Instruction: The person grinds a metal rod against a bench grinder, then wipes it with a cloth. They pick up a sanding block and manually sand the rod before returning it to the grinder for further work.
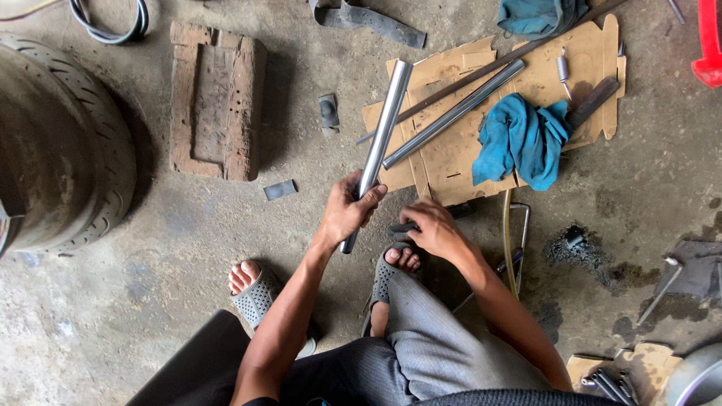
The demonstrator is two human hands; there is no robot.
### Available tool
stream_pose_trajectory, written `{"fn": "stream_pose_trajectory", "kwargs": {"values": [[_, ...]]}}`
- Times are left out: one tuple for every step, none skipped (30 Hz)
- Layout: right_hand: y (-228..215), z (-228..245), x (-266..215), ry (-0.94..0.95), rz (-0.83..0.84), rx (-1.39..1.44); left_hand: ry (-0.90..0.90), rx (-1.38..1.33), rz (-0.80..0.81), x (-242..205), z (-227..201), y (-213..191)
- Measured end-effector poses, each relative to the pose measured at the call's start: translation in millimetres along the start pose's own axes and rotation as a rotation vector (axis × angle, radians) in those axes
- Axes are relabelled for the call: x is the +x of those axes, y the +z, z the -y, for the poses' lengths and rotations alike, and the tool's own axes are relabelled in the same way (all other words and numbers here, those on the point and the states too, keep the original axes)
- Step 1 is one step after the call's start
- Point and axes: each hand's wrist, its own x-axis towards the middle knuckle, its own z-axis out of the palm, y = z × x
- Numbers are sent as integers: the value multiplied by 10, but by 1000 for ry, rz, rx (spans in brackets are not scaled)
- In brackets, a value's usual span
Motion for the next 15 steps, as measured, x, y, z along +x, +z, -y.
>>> {"fn": "stream_pose_trajectory", "kwargs": {"values": [[-200, 97, -11, 170, 119, 203, 13, -7, -4, -10, -19, -17], [-401, 192, -23, 340, 237, 405, 27, -15, -8, -18, -37, -32], [-378, 159, -24, 342, 236, 404, 27, -15, -5, -8, -54, -54], [-353, 123, -26, 315, 267, 355, 40, -2, -9, 2, -68, -75], [-317, 99, -39, 286, 302, 309, 50, 10, -15, -7, -70, -101], [-191, 35, -104, 287, 304, 310, 47, 9, -15, -16, -79, -82], [-67, -37, -133, 242, 291, 265, 53, -8, -21, -13, -108, -77], [50, -105, -163, 196, 277, 221, 60, -25, -26, -15, -144, -68], [27, -76, -125, 193, 271, 219, 65, -22, -25, -10, -110, -74], [-4, -47, -89, 133, 242, 176, 62, -30, -29, -5, -82, -74], [-45, -28, -54, 77, 208, 129, 61, -39, -28, 19, -61, -65], [-60, -14, -44, 79, 198, 125, 68, -34, -21, 30, -45, -48], [-77, -5, -38, 126, 257, 192, 67, -58, -26, 43, -25, -25], [-91, 1, -30, 171, 314, 259, 66, -81, -31, 58, -3, -4], [-110, 26, -28, 174, 306, 258, 70, -77, -24, 55, 15, -2]]}}
